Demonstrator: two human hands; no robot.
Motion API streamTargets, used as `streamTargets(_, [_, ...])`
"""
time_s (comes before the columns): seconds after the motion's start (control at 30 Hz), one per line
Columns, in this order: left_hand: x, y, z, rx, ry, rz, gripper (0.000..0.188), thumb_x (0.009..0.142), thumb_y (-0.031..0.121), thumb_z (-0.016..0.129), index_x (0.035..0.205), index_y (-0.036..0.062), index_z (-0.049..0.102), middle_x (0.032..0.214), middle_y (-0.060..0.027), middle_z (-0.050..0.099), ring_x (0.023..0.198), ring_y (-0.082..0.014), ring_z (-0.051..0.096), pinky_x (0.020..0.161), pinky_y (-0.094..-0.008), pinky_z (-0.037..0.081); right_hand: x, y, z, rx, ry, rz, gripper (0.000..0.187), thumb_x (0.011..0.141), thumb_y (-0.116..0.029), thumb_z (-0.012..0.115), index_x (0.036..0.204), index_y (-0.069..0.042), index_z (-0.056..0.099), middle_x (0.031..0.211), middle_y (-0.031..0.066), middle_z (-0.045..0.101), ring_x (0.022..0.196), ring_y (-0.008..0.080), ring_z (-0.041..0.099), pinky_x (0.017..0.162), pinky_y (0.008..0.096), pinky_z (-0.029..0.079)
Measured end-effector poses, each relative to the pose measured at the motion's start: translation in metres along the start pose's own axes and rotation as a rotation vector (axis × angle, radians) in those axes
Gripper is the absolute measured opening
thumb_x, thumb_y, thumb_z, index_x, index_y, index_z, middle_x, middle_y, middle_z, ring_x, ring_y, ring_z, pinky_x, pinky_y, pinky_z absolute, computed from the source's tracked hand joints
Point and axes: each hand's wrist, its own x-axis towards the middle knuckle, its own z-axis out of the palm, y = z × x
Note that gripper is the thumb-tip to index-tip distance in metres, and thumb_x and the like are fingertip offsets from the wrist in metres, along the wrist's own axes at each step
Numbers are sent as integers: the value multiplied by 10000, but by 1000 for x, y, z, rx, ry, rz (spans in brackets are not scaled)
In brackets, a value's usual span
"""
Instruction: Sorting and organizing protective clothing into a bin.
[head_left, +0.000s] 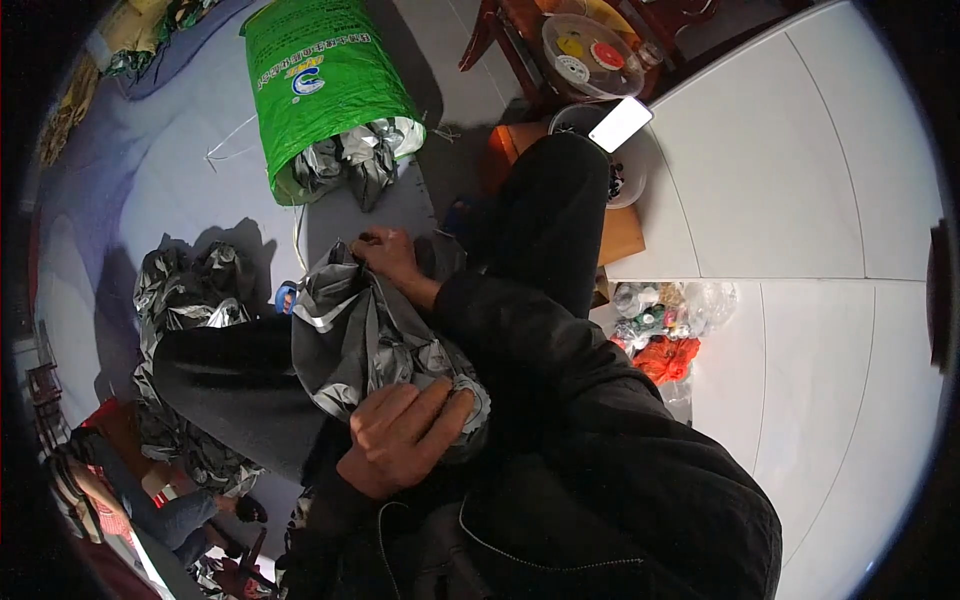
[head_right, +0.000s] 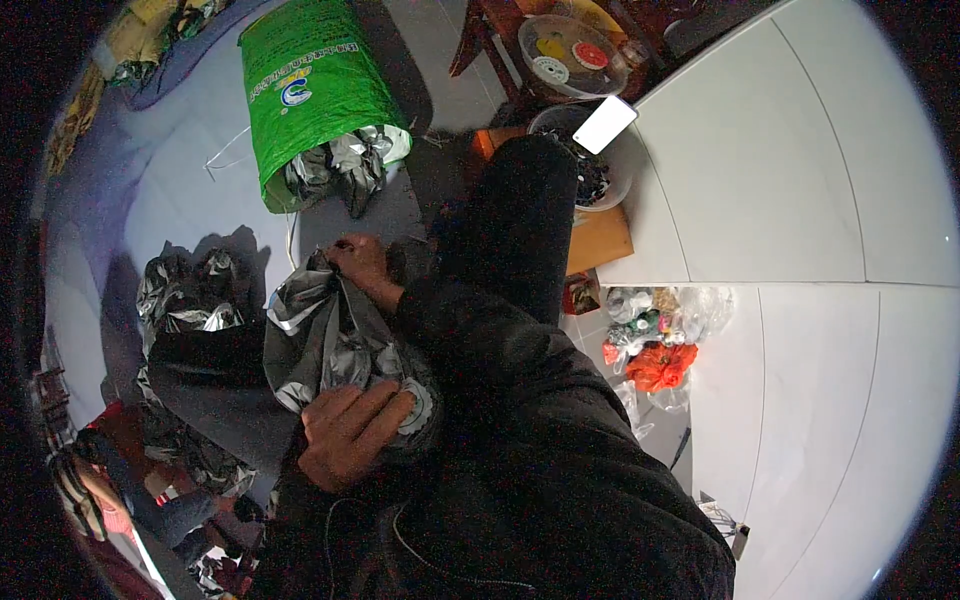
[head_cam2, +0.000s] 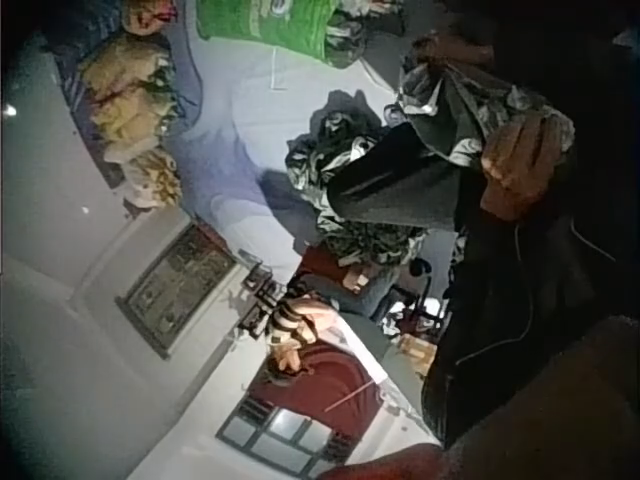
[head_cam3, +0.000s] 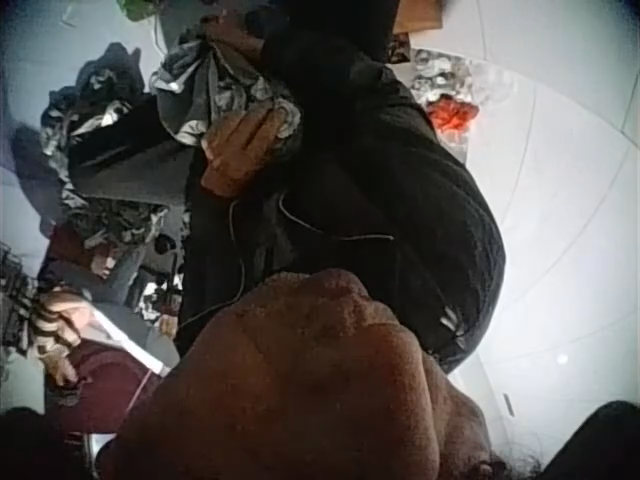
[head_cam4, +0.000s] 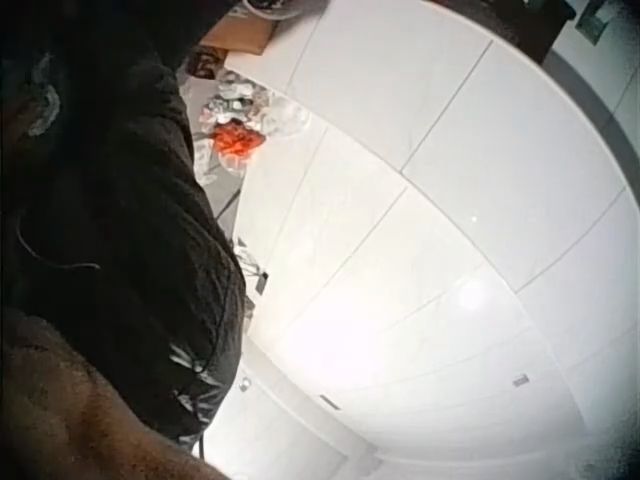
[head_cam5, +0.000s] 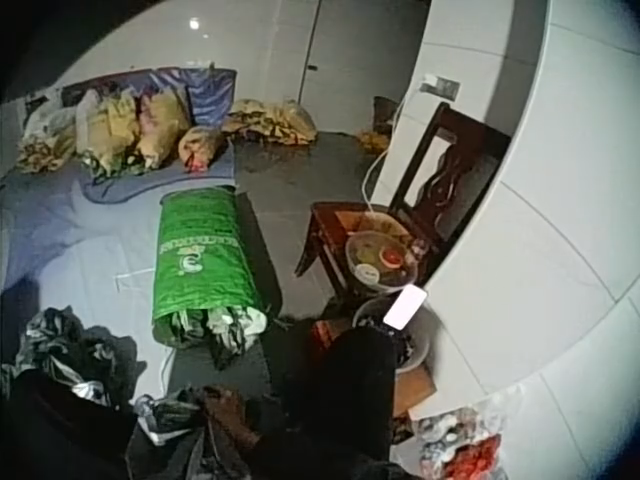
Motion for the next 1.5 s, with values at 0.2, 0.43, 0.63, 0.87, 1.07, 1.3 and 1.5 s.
streamTargets(0.2, [5, -6, -2, 51, -32, -110, 354, 749, 20, 675, 1097, 80, 682, 997, -112, 683, 803, -259, 643, 624, -379, 539, 10, -1, -5, 406, -61, -20, 227, 898, -271, 674, 983, -62, 695, 829, 7, 653, 736, 119, 565, 667, 325, 469])
streamTargets(0.43, [-18, -49, -13, 206, -264, -396, 331, 674, 3, 601, 992, 61, 671, 883, -126, 666, 844, -316, 622, 776, -400, 501, 15, -66, -30, 579, -77, -29, 181, 981, -199, 589, 936, -34, 648, 833, -41, 601, 794, 88, 528, 763, 272, 439])
streamTargets(0.63, [-48, -88, 12, 278, -348, -338, 227, 690, 32, 590, 907, 57, 652, 801, -134, 635, 841, -317, 620, 827, -419, 469, 13, -77, -37, 579, 65, -163, 188, 981, -211, 577, 935, -37, 631, 828, 14, 629, 787, 131, 566, 756, 297, 456])
streamTargets(0.87, [-53, -98, -4, 352, -324, -501, 211, 704, 26, 596, 907, 42, 649, 841, -155, 648, 852, -336, 617, 809, -438, 476, 10, -118, -73, 79, 319, -371, 166, 973, -183, 547, 995, -26, 597, 826, 133, 634, 738, 239, 614, 701, 357, 487])
streamTargets(1.07, [-39, -95, 11, 155, -245, -282, 251, 696, 31, 623, 944, 45, 660, 864, -157, 656, 872, -355, 615, 783, -444, 486, 5, -120, -58, 139, 345, -263, 163, 978, -157, 524, 979, -17, 607, 821, 115, 638, 754, 217, 610, 714, 343, 480])
streamTargets(1.3, [-37, -101, 18, 103, -209, -357, 273, 666, 29, 659, 938, 48, 661, 861, -148, 654, 893, -365, 613, 775, -442, 487, 16, -103, -62, 401, 285, -215, 185, 975, -147, 546, 916, -2, 645, 824, 43, 634, 798, 140, 561, 765, 274, 441])
streamTargets(1.5, [-24, -100, 20, 81, -194, -388, 258, 671, 37, 672, 929, 49, 661, 856, -146, 650, 887, -364, 610, 783, -437, 482, 13, -96, -51, 473, 256, -176, 191, 980, -148, 549, 911, -9, 660, 822, 25, 633, 782, 116, 542, 749, 258, 430])
